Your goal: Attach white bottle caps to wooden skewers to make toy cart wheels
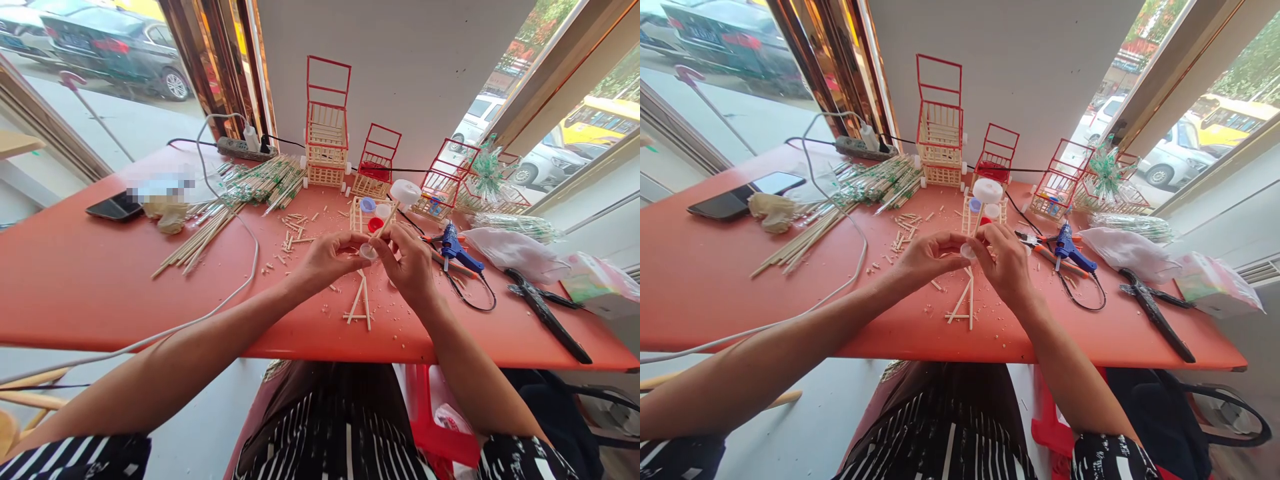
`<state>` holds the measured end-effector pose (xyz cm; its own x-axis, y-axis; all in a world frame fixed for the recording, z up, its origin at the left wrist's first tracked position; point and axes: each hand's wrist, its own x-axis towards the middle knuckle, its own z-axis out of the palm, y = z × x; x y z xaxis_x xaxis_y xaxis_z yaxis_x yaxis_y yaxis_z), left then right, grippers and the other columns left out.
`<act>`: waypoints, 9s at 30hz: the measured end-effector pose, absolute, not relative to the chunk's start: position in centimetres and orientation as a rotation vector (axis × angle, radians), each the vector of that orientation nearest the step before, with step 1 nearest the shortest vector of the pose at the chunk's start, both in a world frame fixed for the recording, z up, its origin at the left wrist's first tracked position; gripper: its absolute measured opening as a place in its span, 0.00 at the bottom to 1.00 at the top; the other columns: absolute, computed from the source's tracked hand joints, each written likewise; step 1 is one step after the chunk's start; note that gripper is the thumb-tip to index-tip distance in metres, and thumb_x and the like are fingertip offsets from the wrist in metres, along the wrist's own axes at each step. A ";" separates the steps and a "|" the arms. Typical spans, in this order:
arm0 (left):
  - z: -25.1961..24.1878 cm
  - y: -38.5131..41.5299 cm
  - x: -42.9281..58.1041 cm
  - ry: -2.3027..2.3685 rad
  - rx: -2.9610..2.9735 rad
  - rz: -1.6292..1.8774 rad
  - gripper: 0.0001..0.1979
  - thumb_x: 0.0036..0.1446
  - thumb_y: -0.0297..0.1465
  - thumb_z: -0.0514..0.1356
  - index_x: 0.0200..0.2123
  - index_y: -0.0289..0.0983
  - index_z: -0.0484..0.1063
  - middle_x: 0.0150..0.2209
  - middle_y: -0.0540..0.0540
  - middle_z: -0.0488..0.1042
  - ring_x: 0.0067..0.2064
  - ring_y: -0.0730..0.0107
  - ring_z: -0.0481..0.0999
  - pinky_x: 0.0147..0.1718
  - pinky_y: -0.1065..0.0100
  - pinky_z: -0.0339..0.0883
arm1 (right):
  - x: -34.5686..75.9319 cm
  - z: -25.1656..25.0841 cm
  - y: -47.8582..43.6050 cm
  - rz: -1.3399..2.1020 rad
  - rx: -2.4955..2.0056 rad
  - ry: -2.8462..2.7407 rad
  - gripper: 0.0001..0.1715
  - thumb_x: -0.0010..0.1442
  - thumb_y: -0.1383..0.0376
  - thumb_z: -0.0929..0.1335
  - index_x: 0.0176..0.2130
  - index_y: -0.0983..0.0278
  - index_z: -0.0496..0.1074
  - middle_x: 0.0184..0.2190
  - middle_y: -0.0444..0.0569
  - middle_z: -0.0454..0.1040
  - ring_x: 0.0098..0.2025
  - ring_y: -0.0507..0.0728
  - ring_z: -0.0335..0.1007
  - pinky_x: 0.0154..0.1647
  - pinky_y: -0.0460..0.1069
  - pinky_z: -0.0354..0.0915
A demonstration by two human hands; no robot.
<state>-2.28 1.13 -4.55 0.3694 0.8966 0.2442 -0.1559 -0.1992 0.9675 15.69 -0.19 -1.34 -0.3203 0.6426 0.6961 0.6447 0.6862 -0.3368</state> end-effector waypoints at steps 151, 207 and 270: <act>-4.6 1.2 -2.3 0.787 1.589 1.129 0.19 0.50 0.39 0.71 0.43 0.35 0.80 0.39 0.45 0.82 0.33 0.72 0.74 0.33 0.70 0.67 | 15.8 -1.9 -0.2 0.039 -0.997 -2.019 0.18 0.72 0.54 0.66 0.31 0.60 0.65 0.29 0.45 0.68 0.32 0.55 0.62 0.36 0.51 0.59; -4.9 1.3 -2.2 0.743 1.585 1.141 0.16 0.51 0.35 0.70 0.43 0.35 0.81 0.37 0.47 0.82 0.34 0.73 0.74 0.35 0.71 0.67 | 15.7 -1.9 -0.4 0.017 -0.978 -2.029 0.16 0.72 0.57 0.67 0.32 0.60 0.65 0.29 0.44 0.69 0.32 0.54 0.62 0.36 0.50 0.59; -4.6 1.1 -2.3 0.780 1.572 1.121 0.17 0.50 0.35 0.71 0.43 0.35 0.81 0.39 0.44 0.82 0.36 0.70 0.77 0.35 0.70 0.68 | 15.7 -1.7 -0.5 0.043 -1.009 -2.030 0.15 0.71 0.58 0.66 0.32 0.59 0.66 0.29 0.45 0.71 0.32 0.56 0.64 0.36 0.51 0.60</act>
